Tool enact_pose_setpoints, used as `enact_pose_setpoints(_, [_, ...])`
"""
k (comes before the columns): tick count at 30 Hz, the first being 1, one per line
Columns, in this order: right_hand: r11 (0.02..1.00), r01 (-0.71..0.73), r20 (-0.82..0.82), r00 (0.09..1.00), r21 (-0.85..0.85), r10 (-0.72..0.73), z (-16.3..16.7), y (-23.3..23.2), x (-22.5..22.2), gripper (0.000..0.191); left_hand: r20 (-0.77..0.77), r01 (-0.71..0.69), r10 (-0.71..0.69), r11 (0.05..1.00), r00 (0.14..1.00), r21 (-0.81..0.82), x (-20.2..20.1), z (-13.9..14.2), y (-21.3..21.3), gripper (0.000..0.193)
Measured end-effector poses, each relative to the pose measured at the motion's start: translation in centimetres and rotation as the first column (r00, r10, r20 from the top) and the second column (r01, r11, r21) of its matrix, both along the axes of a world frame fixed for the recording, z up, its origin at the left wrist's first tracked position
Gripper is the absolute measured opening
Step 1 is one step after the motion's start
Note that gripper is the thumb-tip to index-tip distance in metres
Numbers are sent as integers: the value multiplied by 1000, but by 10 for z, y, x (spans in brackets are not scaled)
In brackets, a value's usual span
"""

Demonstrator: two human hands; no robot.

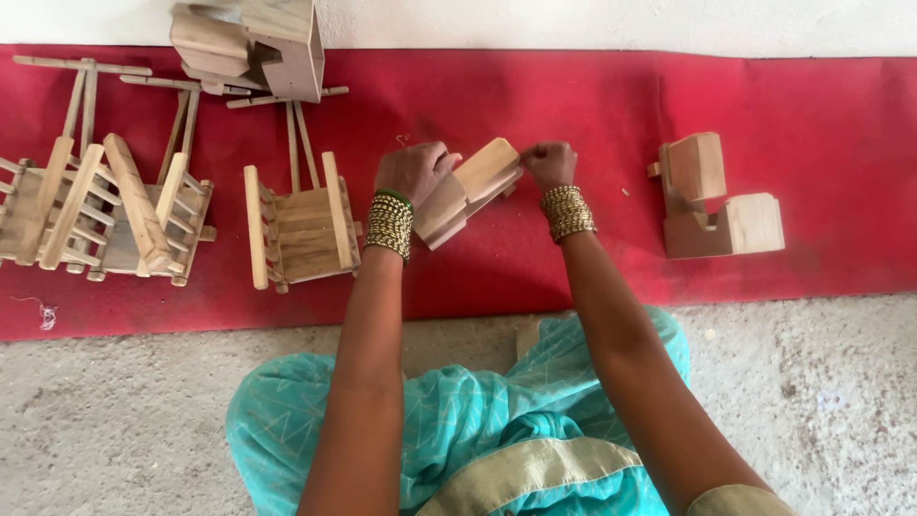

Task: The person sits on the floor and assembles small wooden toy carts, fitting wooden seat and body blocks onto wheeled frames by hand. They press parts together, turn pieces over to align them, and set finished toys aside with other completed carts.

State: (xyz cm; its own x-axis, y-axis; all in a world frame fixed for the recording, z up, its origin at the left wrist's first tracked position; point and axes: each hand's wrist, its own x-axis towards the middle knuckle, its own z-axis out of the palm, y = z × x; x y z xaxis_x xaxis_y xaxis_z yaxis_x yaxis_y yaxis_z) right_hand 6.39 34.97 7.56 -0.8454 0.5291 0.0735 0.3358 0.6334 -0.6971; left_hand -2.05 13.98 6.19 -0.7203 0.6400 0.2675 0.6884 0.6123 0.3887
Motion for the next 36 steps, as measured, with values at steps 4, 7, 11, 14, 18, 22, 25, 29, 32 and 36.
enact_pose_setpoints(4, [983, -47, -439, 890, 176, 121, 3, -27, -9, 11, -72, 16, -11, 998, 997, 62, 0, 1, 0, 40])
enact_pose_setpoints(7, [873, -124, -375, 868, 472, 326, 2, -63, -10, 17, -50, 8, -6, 999, 999, 31, 0, 1, 0, 40])
enact_pose_setpoints(11, [755, -239, -379, 749, 611, 544, -3, -74, 17, 18, -35, 18, -17, 999, 999, 45, 1, -2, 0, 40])
enact_pose_setpoints(14, [842, -159, -458, 780, 516, 428, 1, -53, 18, 26, 13, 7, -7, 1000, 1000, -20, 0, -6, -1, 43])
enact_pose_setpoints(18, [900, -15, -432, 874, 436, 224, 4, -54, 1, 14, -38, 14, -12, 999, 999, 38, 0, -5, -1, 42])
enact_pose_setpoints(22, [840, -182, -428, 794, 511, 432, -6, -79, 17, 15, -69, 37, -32, 996, 997, 75, 1, -5, -3, 41])
enact_pose_setpoints(25, [927, -208, -506, 789, 313, 348, -11, -73, 45, 9, -27, 7, -7, 1000, 1000, 22, 3, -5, -5, 43])
enact_pose_setpoints(29, [993, 102, -404, 907, -63, -119, -13, -40, 47, 6, -14, -3, 3, 1000, 1000, 1, -2, -6, -3, 46])
enact_pose_setpoints(32, [975, 219, -382, 899, -35, -216, -16, -31, 28, 6, 31, -41, 42, 999, 999, -30, -7, -2, -2, 47])
enact_pose_setpoints(36, [912, 407, -240, 881, -53, -408, -17, -51, 13, 13, 11, -86, 86, 996, 996, 18, -12, 3, -2, 49])
